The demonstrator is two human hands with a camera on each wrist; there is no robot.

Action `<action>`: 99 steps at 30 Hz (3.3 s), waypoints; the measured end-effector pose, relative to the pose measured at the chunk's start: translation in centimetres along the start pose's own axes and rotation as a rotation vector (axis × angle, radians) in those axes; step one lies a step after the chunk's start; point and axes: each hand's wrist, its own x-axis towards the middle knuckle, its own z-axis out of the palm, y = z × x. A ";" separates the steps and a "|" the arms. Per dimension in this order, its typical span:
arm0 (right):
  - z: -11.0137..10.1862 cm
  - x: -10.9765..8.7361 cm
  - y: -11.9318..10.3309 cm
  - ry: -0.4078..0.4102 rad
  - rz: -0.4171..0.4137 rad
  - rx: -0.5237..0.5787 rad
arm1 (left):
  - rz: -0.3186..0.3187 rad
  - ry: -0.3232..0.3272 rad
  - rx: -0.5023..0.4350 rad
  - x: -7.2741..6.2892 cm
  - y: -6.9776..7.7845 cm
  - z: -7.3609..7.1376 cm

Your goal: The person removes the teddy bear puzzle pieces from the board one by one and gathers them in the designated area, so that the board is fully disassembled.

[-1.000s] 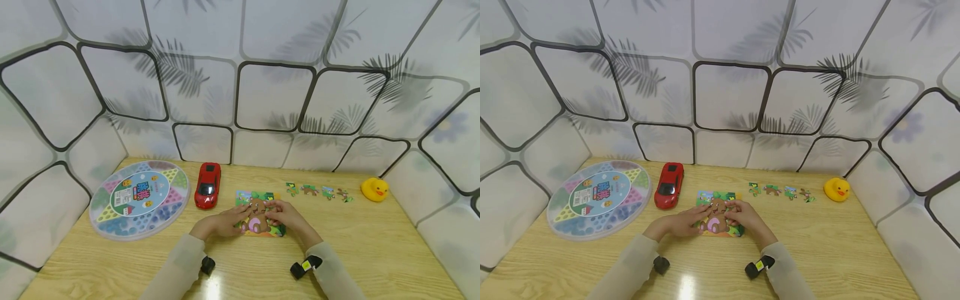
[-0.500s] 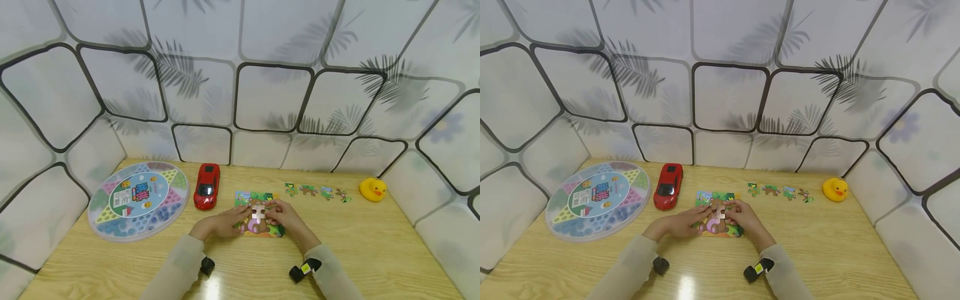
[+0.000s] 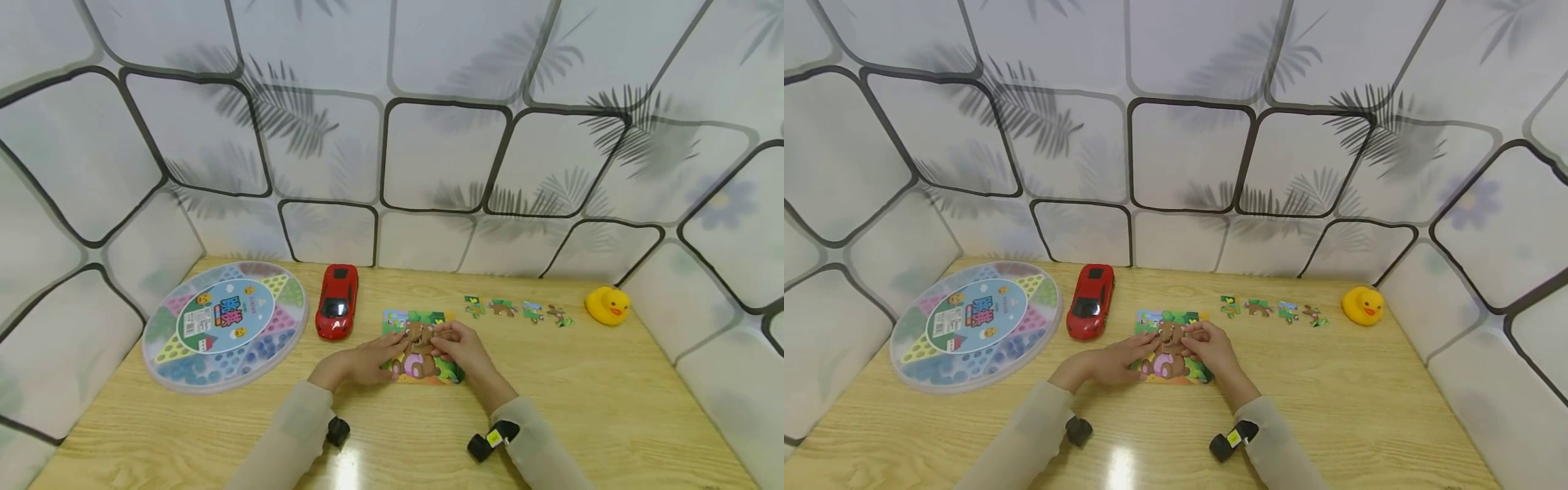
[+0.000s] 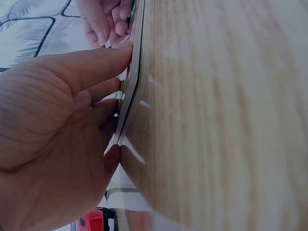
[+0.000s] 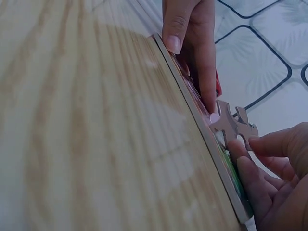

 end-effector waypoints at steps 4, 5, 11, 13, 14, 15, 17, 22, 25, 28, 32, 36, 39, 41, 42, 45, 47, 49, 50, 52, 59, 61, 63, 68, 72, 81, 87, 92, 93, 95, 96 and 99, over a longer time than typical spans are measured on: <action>0.4 0.2 -0.1 0.059 0.023 0.001 | -0.004 -0.003 -0.012 0.0 0.0 0.0; 0.5 0.2 -0.2 0.075 0.031 0.002 | -0.005 -0.004 -0.014 0.0 0.0 0.0; 0.9 0.4 -0.5 0.138 0.066 0.023 | -0.007 -0.009 -0.010 -0.1 0.2 -0.2; 0.9 0.4 -0.6 0.142 0.069 0.033 | -0.005 -0.009 -0.007 -0.2 0.2 -0.2; 1.0 0.4 -0.7 0.143 0.069 0.035 | -0.002 -0.009 -0.005 -0.2 0.2 -0.3; 1.0 0.4 -0.7 0.144 0.069 0.039 | 0.000 -0.009 -0.004 -0.2 0.2 -0.3; 1.0 0.4 -0.7 0.146 0.068 0.051 | 0.003 -0.010 -0.002 -0.3 0.2 -0.3; 0.9 0.3 -0.6 0.166 0.067 0.086 | 0.006 -0.009 0.001 -0.2 0.1 -0.2; 0.7 0.3 -0.5 0.171 0.067 0.105 | 0.008 -0.008 0.004 -0.1 0.1 -0.1; 0.5 0.3 -0.3 0.163 0.067 0.133 | 0.009 -0.005 0.001 -0.1 0.1 -0.1; 0.3 0.3 -0.3 0.150 0.067 0.186 | 0.007 -0.004 0.005 0.0 0.1 -0.1; -0.2 0.0 -0.4 0.128 0.053 0.259 | 0.007 -0.001 0.006 0.0 0.1 -0.1; -1.0 -0.1 -0.4 0.118 0.038 0.293 | 0.013 0.000 0.005 0.0 0.1 -0.1; -1.7 -0.2 -0.4 0.124 0.024 0.278 | 0.015 0.000 0.008 0.0 0.1 0.0; -2.1 -0.2 -0.4 0.130 0.019 0.264 | 0.017 0.001 0.010 0.0 0.1 -0.1; -3.2 -0.1 -0.3 0.150 0.020 0.215 | 0.017 0.001 0.008 -0.1 0.1 -0.1; -4.0 0.0 -0.3 0.167 0.024 0.184 | 0.017 0.000 0.006 -0.1 0.2 -0.1; -4.8 0.1 -0.2 0.181 0.031 0.159 | 0.017 -0.002 0.004 -0.2 0.2 -0.1; -5.2 0.2 -0.2 0.190 0.031 0.143 | 0.018 -0.002 0.002 -0.2 0.2 -0.1; -6.0 0.3 -0.1 0.208 0.040 0.123 | 0.022 -0.004 0.000 -0.2 0.2 -0.2; -8.5 0.7 0.5 0.262 0.063 0.072 | 0.023 -0.004 0.000 -0.1 0.1 -0.1; -9.0 0.7 0.5 0.267 0.063 0.032 | 0.023 -0.004 0.002 -0.1 0.1 -0.1; -9.5 0.8 0.6 0.270 0.067 0.013 | 0.021 -0.003 0.000 -0.2 0.1 -0.1; -10.0 0.9 0.7 0.273 0.087 -0.006 | 0.019 -0.001 0.003 -0.2 0.1 -0.2; -10.1 1.0 0.7 0.280 0.088 -0.010 | 0.028 -0.002 0.005 -0.1 0.0 -0.2; -10.2 1.1 0.8 0.303 0.081 -0.005 | 0.038 -0.002 0.005 -0.1 0.2 -0.4; -10.4 0.9 1.1 0.290 0.078 0.051 | 0.038 -0.005 0.004 -0.1 0.2 -0.3; -10.6 0.5 1.4 0.239 0.052 0.123 | 0.032 -0.012 0.002 -0.1 0.2 -0.3; -10.6 0.4 1.4 0.230 0.047 0.132 | 0.032 -0.012 0.000 -0.2 0.3 -0.3; -10.6 0.3 1.4 0.213 0.041 0.145 | 0.034 -0.013 -0.002 -0.2 0.3 -0.3; -10.6 0.2 1.4 0.206 0.038 0.145 | 0.036 -0.013 -0.004 -0.3 0.4 -0.3; -10.6 0.1 1.4 0.193 0.030 0.123 | 0.037 -0.016 -0.009 -0.4 0.5 -0.3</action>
